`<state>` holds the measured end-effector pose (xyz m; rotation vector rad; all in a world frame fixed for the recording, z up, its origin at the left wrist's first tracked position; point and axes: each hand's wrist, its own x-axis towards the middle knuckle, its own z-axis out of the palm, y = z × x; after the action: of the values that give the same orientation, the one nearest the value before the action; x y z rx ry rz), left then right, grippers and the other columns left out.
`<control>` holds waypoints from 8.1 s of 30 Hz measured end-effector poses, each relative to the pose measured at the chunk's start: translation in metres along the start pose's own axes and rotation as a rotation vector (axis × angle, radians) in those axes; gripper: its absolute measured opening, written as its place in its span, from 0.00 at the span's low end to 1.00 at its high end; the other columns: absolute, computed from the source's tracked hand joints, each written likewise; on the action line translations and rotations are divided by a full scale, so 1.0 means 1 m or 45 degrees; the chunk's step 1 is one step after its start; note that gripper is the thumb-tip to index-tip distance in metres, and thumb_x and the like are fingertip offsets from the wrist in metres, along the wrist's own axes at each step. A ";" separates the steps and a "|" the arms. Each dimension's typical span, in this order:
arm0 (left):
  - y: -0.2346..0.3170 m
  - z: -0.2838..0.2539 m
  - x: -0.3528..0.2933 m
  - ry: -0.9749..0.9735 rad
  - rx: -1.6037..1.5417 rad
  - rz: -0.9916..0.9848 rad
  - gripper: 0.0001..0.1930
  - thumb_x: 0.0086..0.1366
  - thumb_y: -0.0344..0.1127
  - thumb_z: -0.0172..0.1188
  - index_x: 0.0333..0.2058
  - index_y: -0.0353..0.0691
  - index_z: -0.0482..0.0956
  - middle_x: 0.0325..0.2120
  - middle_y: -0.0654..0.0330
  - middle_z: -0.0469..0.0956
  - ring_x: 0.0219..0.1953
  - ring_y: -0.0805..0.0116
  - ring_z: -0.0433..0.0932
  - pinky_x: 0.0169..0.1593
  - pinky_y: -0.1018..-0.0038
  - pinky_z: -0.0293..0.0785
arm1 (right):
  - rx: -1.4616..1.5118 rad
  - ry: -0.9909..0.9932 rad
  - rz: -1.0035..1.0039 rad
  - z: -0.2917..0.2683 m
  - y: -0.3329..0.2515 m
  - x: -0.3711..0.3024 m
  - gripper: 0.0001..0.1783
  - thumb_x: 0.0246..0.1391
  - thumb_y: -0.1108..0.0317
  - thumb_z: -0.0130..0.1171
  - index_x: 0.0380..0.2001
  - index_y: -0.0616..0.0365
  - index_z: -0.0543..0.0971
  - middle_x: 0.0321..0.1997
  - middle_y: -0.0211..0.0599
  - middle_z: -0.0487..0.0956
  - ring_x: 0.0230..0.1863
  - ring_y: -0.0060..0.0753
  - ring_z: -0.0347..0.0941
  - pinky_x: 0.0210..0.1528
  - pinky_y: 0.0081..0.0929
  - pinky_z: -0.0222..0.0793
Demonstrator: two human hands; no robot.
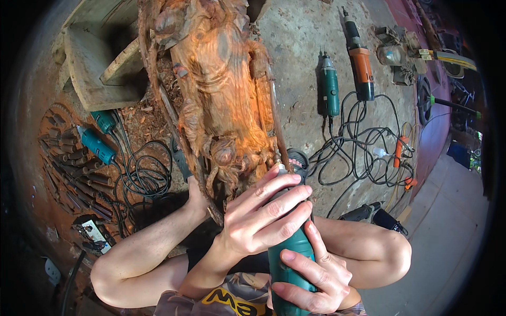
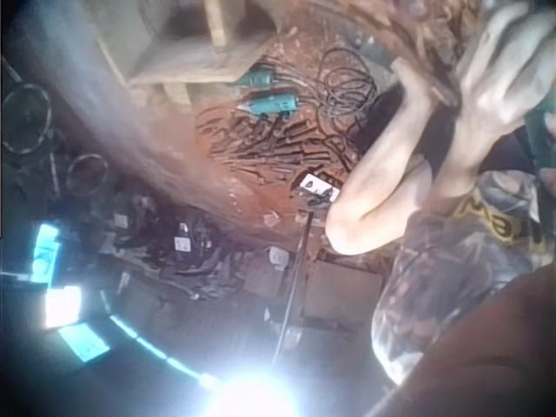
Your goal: The person uses a green rotary tool to carve details into a large piece of wood. They hold the tool with both hands and move it along the surface, removing wood shavings and shaping the piece.
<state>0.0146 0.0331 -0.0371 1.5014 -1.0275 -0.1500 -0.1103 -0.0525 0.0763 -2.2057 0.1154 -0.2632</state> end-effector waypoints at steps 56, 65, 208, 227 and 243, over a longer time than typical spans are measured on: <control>-0.005 0.003 0.007 0.049 -0.046 0.007 0.11 0.54 0.27 0.69 0.38 0.41 0.85 0.39 0.57 0.86 0.45 0.54 0.86 0.55 0.55 0.84 | -0.085 0.021 -0.039 0.004 0.000 0.007 0.22 0.41 0.71 0.73 0.44 0.54 0.83 0.57 0.58 0.80 0.63 0.87 0.69 0.57 0.74 0.75; 0.006 0.007 0.026 0.039 -0.081 0.122 0.17 0.53 0.31 0.78 0.42 0.42 0.83 0.39 0.57 0.85 0.43 0.55 0.86 0.53 0.53 0.85 | 0.085 0.322 -0.116 -0.012 0.012 -0.021 0.19 0.43 0.55 0.83 0.33 0.47 0.83 0.47 0.54 0.84 0.50 0.70 0.82 0.65 0.71 0.69; -0.010 0.004 0.007 0.001 0.076 0.064 0.13 0.56 0.29 0.73 0.41 0.43 0.86 0.43 0.57 0.86 0.49 0.51 0.86 0.50 0.55 0.87 | -0.170 0.319 -0.260 0.033 0.035 -0.023 0.26 0.49 0.71 0.72 0.52 0.50 0.76 0.61 0.65 0.77 0.55 0.88 0.74 0.49 0.73 0.81; 0.012 0.040 0.052 0.342 -0.272 0.038 0.14 0.53 0.31 0.67 0.40 0.38 0.82 0.39 0.57 0.80 0.39 0.59 0.82 0.42 0.63 0.78 | 0.367 0.289 0.221 -0.070 0.011 -0.002 0.31 0.36 0.67 0.85 0.41 0.45 0.74 0.60 0.62 0.75 0.64 0.76 0.70 0.68 0.69 0.66; -0.006 0.044 0.074 0.431 -0.185 0.011 0.14 0.57 0.33 0.65 0.41 0.37 0.80 0.40 0.54 0.77 0.43 0.58 0.79 0.48 0.59 0.76 | 0.217 0.222 0.429 -0.082 0.006 0.034 0.39 0.35 0.60 0.88 0.45 0.41 0.69 0.67 0.54 0.72 0.67 0.60 0.70 0.67 0.54 0.73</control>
<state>0.0338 -0.0488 -0.0187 1.3349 -0.7352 0.0353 -0.0955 -0.1259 0.1245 -1.9535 0.5355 -0.2651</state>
